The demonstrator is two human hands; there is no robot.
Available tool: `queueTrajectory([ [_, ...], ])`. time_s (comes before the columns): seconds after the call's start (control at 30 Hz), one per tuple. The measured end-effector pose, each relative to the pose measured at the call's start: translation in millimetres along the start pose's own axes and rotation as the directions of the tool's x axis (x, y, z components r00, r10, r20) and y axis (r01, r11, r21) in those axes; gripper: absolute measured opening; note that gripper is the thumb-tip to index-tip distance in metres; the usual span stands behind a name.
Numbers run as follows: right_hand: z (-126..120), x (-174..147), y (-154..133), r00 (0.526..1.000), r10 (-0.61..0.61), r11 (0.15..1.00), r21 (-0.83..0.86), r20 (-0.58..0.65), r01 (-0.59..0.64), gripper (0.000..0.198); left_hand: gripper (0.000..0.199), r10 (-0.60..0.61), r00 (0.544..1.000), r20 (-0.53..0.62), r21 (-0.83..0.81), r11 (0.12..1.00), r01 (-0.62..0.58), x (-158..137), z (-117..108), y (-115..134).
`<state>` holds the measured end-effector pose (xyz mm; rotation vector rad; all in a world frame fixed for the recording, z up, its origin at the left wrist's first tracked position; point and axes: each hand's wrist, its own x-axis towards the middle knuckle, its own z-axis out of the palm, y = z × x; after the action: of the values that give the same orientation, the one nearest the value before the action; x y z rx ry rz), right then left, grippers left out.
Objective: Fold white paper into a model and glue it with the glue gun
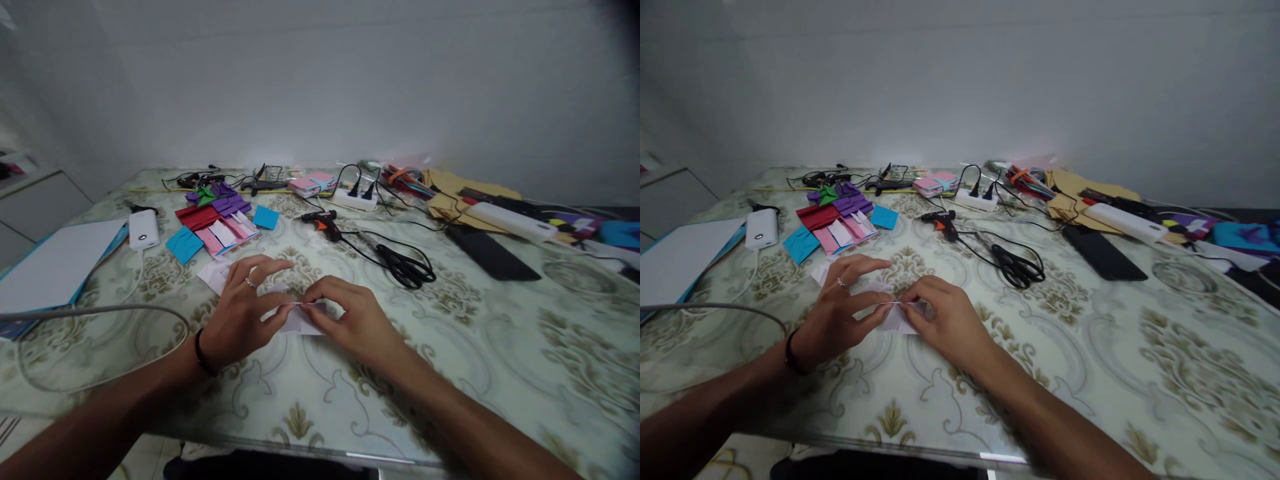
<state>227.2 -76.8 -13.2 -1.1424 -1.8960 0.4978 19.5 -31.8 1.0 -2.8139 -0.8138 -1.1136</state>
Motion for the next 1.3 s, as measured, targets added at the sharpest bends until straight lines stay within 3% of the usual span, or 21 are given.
queueTrajectory([
  [0.4, -4.4, 2.2, -1.0, 0.983, -0.181, 0.981, -0.072, 0.018, 0.182, 0.01, 0.012, 0.074, 0.997, -0.019, -0.017, 0.997, -0.074, -1.9, -2.4, 1.0],
  [0.7, -21.1, 9.2, 15.6, 0.994, -0.083, 0.992, -0.091, 0.074, 0.089, 0.009, 0.011, 0.086, 0.993, -0.078, 0.027, 0.996, -0.084, 6.0, -7.6, -17.6],
  [0.87, -26.7, 10.1, 15.7, 0.999, -0.046, 0.994, -0.102, 0.014, 0.047, 0.007, 0.009, 0.072, 0.993, -0.089, 0.029, 0.997, -0.069, 8.2, -7.1, -24.2],
  [0.97, -22.6, 8.6, 7.8, 0.994, -0.102, 0.991, -0.094, -0.039, 0.098, 0.014, 0.009, 0.059, 0.996, -0.074, 0.005, 0.998, -0.059, 5.9, -4.7, -18.9],
  [1.1, -9.8, 4.4, -6.7, 0.983, -0.185, 0.981, -0.068, -0.018, 0.183, 0.012, 0.012, 0.051, 0.998, -0.028, -0.062, 0.997, -0.053, 1.2, -0.7, -4.8],
  [1.3, 0.1, 0.4, -12.5, 0.976, -0.215, 0.965, -0.157, -0.026, 0.209, 0.009, 0.011, 0.051, 0.998, -0.046, -0.09, 0.994, -0.055, -1.5, 0.8, 8.3],
])
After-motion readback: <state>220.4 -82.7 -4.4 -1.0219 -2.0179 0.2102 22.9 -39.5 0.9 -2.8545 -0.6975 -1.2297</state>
